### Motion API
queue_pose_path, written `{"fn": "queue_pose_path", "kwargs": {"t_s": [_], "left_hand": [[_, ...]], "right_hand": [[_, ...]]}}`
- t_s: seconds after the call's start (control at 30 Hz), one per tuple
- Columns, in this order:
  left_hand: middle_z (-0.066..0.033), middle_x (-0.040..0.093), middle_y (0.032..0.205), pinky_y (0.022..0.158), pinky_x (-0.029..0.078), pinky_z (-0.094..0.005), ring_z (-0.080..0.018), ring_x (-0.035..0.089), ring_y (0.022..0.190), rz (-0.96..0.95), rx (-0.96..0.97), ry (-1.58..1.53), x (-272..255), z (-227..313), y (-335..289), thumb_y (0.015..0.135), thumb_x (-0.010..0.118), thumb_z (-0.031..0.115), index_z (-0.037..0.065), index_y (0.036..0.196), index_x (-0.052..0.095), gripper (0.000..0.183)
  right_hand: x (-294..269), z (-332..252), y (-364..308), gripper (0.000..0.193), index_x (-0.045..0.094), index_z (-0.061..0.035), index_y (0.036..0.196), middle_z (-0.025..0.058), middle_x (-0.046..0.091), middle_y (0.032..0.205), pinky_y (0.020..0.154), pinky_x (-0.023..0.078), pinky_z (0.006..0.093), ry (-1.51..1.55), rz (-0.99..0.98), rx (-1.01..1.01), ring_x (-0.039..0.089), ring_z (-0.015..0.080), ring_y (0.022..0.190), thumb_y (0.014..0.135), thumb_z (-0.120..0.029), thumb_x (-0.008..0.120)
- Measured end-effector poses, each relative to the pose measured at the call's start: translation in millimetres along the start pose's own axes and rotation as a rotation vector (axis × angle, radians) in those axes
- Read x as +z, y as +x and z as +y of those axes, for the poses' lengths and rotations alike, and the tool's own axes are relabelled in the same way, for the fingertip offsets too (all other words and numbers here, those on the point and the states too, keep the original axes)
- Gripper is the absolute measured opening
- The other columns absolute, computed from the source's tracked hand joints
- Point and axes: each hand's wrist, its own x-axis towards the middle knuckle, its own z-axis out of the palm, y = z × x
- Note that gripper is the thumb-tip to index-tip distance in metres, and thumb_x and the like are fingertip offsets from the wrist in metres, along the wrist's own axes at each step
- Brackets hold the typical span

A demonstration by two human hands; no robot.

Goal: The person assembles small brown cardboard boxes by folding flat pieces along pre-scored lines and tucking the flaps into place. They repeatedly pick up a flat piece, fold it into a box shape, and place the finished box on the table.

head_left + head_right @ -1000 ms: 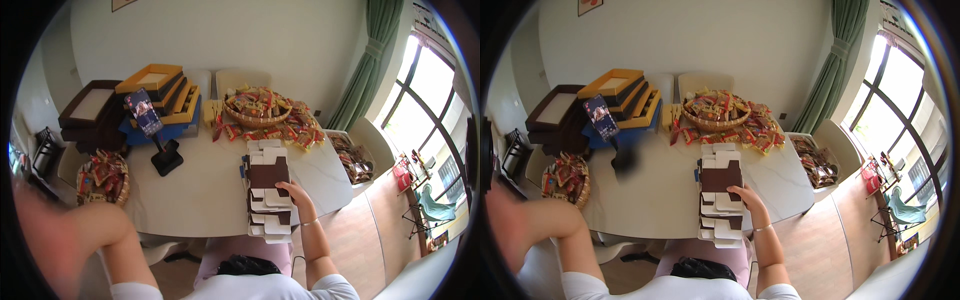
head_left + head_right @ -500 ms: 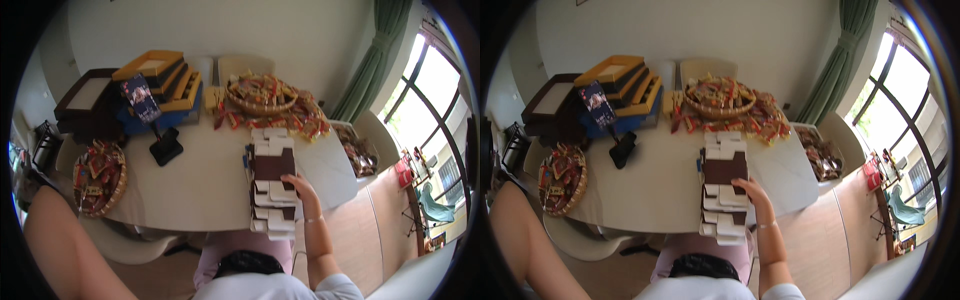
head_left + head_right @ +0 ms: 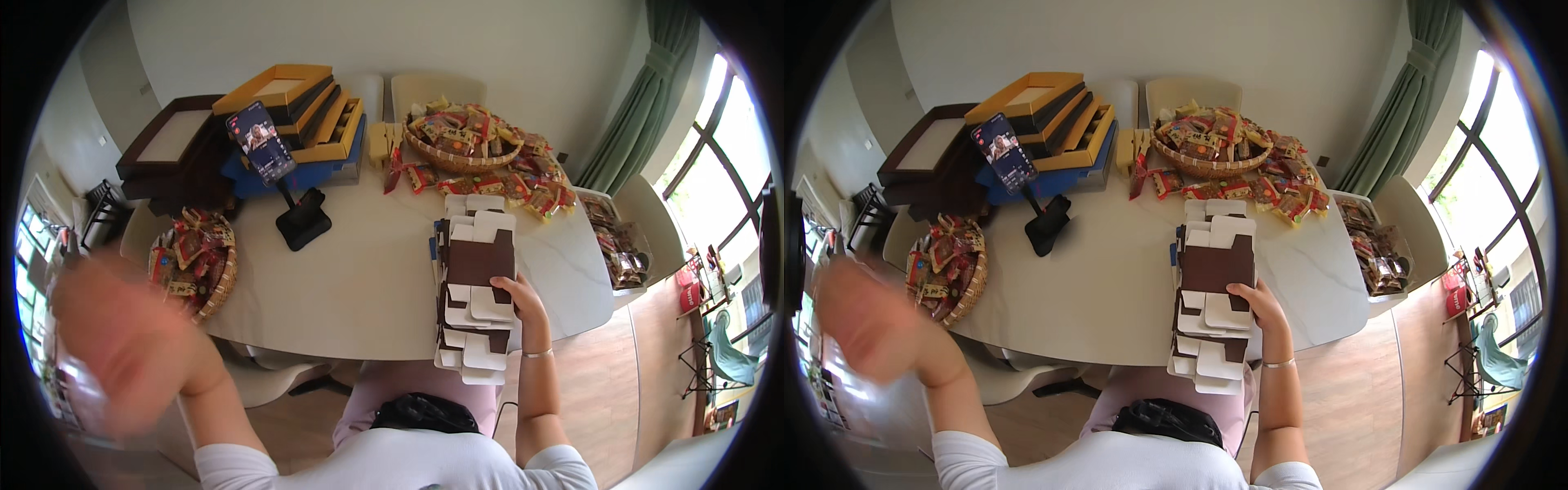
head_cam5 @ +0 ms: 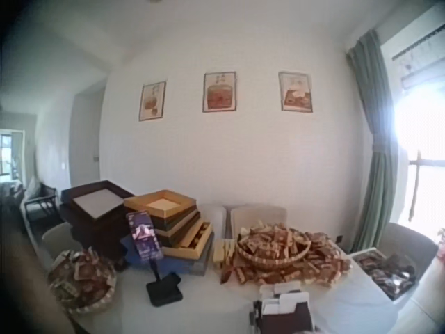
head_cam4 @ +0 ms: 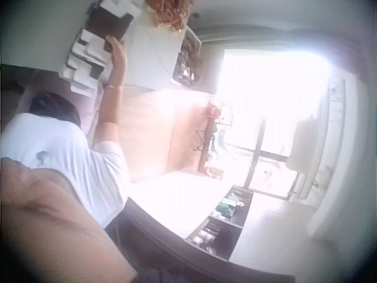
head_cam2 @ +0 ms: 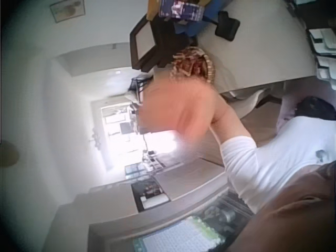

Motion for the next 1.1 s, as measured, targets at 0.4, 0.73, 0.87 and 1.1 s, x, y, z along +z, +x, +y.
{"fn": "queue_pose_path", "kwargs": {"t_s": [0.4, 0.73, 0.87, 1.1], "left_hand": [[-0.0117, 0.061, 0.095, 0.066, 0.055, -0.039, -0.0273, 0.059, 0.094, -1.141, -0.454, 1.039, 77.2, -223.6, -285.4, 0.081, 0.072, 0.031, 0.001, 0.092, 0.063, 0.033], [-0.0126, 0.064, 0.089, 0.071, 0.054, -0.0374, -0.0277, 0.06, 0.093, -1.176, -0.516, 1.009, 49.5, -228.5, -298.0, 0.086, 0.066, 0.031, 0.0, 0.088, 0.064, 0.032], [-0.0157, 0.062, 0.093, 0.075, 0.052, -0.0399, -0.0312, 0.061, 0.089, -1.179, -0.609, 0.993, 27.3, -221.9, -299.4, 0.088, 0.064, 0.03, -0.002, 0.091, 0.062, 0.033], [-0.0193, 0.059, 0.098, 0.076, 0.052, -0.0422, -0.0357, 0.061, 0.088, -1.171, -0.702, 0.891, 3.7, -217.9, -289.2, 0.09, 0.062, 0.028, -0.005, 0.095, 0.059, 0.033]], "right_hand": [[-8.2, -2.3, -11.7, 0.055, 0.052, 0.0041, 0.123, 0.0125, 0.064, 0.108, 0.08, 0.053, 0.0329, 0.052, 0.163, -0.013, 0.063, 0.0205, 0.092, 0.074, -0.01, 0.072], [-8.4, -4.5, -10.0, 0.051, 0.053, 0.0044, 0.122, 0.0127, 0.064, 0.108, 0.08, 0.053, 0.0323, 0.025, 0.151, 0.013, 0.064, 0.0207, 0.093, 0.076, -0.009, 0.07], [-7.6, -4.7, -10.3, 0.05, 0.053, 0.0052, 0.121, 0.0126, 0.064, 0.106, 0.08, 0.053, 0.0322, 0.016, 0.153, 0.023, 0.064, 0.0204, 0.092, 0.076, -0.009, 0.07], [-4.6, -8.6, -10.7, 0.051, 0.053, 0.0046, 0.121, 0.0125, 0.064, 0.107, 0.08, 0.053, 0.0324, 0.026, 0.132, 0.005, 0.064, 0.0202, 0.093, 0.076, -0.008, 0.07]]}}
